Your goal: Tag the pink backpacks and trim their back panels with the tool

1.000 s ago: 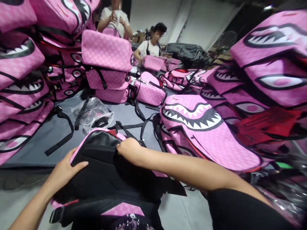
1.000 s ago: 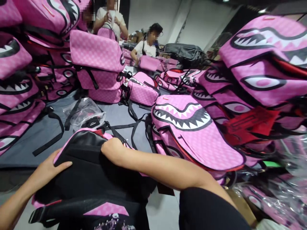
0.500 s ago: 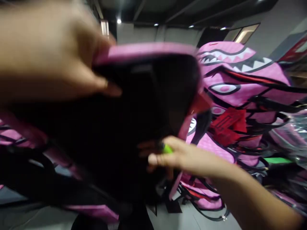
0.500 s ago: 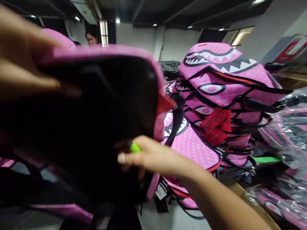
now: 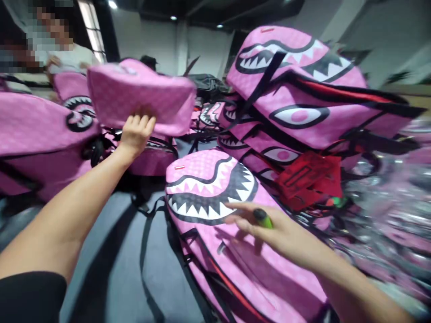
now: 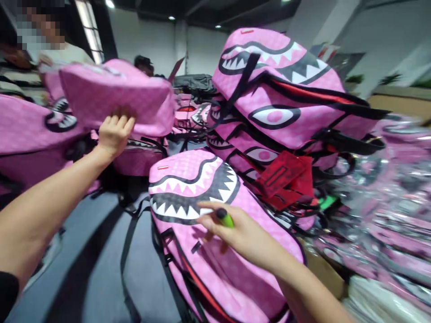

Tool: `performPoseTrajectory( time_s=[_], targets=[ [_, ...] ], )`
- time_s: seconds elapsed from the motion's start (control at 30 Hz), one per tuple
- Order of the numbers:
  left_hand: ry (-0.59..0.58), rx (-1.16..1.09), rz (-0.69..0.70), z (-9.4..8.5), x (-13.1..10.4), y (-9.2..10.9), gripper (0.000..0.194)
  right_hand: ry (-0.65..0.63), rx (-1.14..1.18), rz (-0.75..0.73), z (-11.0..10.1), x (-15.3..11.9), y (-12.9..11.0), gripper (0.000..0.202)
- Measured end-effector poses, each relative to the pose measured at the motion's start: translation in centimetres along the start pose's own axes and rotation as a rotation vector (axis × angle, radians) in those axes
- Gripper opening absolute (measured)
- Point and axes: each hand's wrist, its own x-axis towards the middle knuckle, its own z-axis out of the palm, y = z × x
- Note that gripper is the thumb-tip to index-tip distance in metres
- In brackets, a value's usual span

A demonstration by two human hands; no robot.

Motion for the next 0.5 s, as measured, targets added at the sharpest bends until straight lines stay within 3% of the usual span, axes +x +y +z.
performPoseTrajectory(
  time_s=[0.07, 0.1, 0.17, 0.23, 0.3, 0.37, 0.43, 0.5],
  targets=[
    [-0.072, -0.066, -0.018, 6.6, -2.4, -1.6, 0.046, 0.123, -0.045, 0.137, -2.3, -2.3, 4.2, 0.065],
    [-0.098, -0.088, -0.035, 9.0, -3.8, -2.3, 0.046, 0.216, -0.085, 0.168, -3.5, -3.2, 5.8, 0.065],
    [-0.125, -0.103, -0.071, 11.5, -6.2, -3.0, 0.046, 0.501, -0.255, 0.179, -5.8, -4.4, 8.5, 0.057],
    [-0.091, -0.118, -0.117, 11.2, -7.3, -2.5, 0.047, 0.836, -0.524, 0.225, -7.9, -4.6, 10.7, 0.045],
    [-0.007, -0.178, -0.165, 9.5, -7.1, -0.6, 0.05, 0.982, -0.671, 0.391, -9.6, -4.3, 12.5, 0.037],
    [-0.023, -0.308, -0.243, 8.0, -6.3, 2.5, 0.057, 0.868, -0.53, 0.536, -10.9, -3.9, 14.0, 0.024],
    [-0.241, -0.492, -0.388, 7.6, -5.5, 5.7, 0.065, 0.713, -0.259, 0.572, -11.6, -3.8, 15.1, 0.011],
    [-0.433, -0.647, -0.537, 8.0, -5.1, 8.1, 0.063, 0.624, -0.098, 0.554, -11.7, -4.1, 16.0, 0.016]
  ],
)
